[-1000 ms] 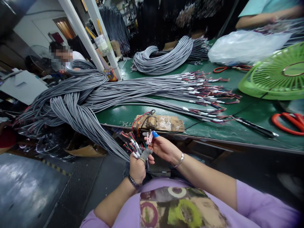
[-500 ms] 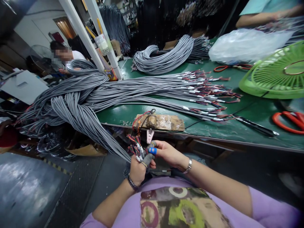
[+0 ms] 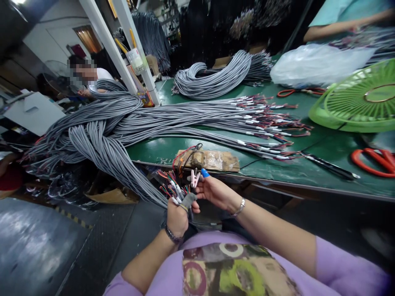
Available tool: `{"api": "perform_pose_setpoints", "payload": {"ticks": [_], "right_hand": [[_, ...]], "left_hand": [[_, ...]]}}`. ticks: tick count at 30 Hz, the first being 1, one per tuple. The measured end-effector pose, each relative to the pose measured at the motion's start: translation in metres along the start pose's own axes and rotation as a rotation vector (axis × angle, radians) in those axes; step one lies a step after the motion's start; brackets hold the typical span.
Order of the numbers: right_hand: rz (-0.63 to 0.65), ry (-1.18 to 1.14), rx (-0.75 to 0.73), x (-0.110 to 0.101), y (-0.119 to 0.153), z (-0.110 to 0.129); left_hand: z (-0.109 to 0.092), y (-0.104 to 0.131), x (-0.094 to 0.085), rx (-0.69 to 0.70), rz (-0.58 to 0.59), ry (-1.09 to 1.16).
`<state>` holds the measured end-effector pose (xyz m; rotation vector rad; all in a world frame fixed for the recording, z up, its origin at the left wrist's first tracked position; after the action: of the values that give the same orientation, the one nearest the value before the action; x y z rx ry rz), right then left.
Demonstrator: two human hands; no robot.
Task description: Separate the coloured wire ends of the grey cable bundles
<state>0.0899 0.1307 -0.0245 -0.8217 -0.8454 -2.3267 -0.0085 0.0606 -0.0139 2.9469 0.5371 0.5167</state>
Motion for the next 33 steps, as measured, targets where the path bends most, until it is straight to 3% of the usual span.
{"api": "perform_pose_setpoints", "payload": {"ticks": [3,8,14,23,27,33], "right_hand": [[-0.009,0.085,-0.107,0.004,-0.003,0.006],[-0.195,0.282,-0.394,-0.006,-0.003,0.015],[-0.065,-0.025,-0.139,0.001,-0.012,0.0],[-0.087,-0.121,-0.163,0.002,-0.015,0.0],[-0.059,-0.161,-0.092,0.002,-0.011,-0.005],[-0.085,-0.194,-0.006,-0.016,0.0,-0.012]], "left_hand": [[-0.001,-0.003,0.004,-0.032,-0.009,0.042],[0.0,-0.004,0.006,-0.066,0.013,0.051],[0.004,-0.006,0.006,-0.069,0.024,0.007],[0.008,-0.007,0.005,-0.086,0.036,-0.029],[0.006,-0.005,0.005,-0.08,0.037,-0.019],[0.008,0.0,-0.002,-0.05,0.059,-0.063]]}}
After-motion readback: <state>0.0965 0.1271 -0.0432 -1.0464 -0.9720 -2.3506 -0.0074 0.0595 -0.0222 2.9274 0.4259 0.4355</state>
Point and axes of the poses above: each hand's wrist, its own y-axis away from the middle knuckle, its own x-axis out of the palm, z = x × y, the point moved 6 cm from there along -y, towards the middle knuckle, and after that the axes turned 1 degree about x, right-handed, at the moved point
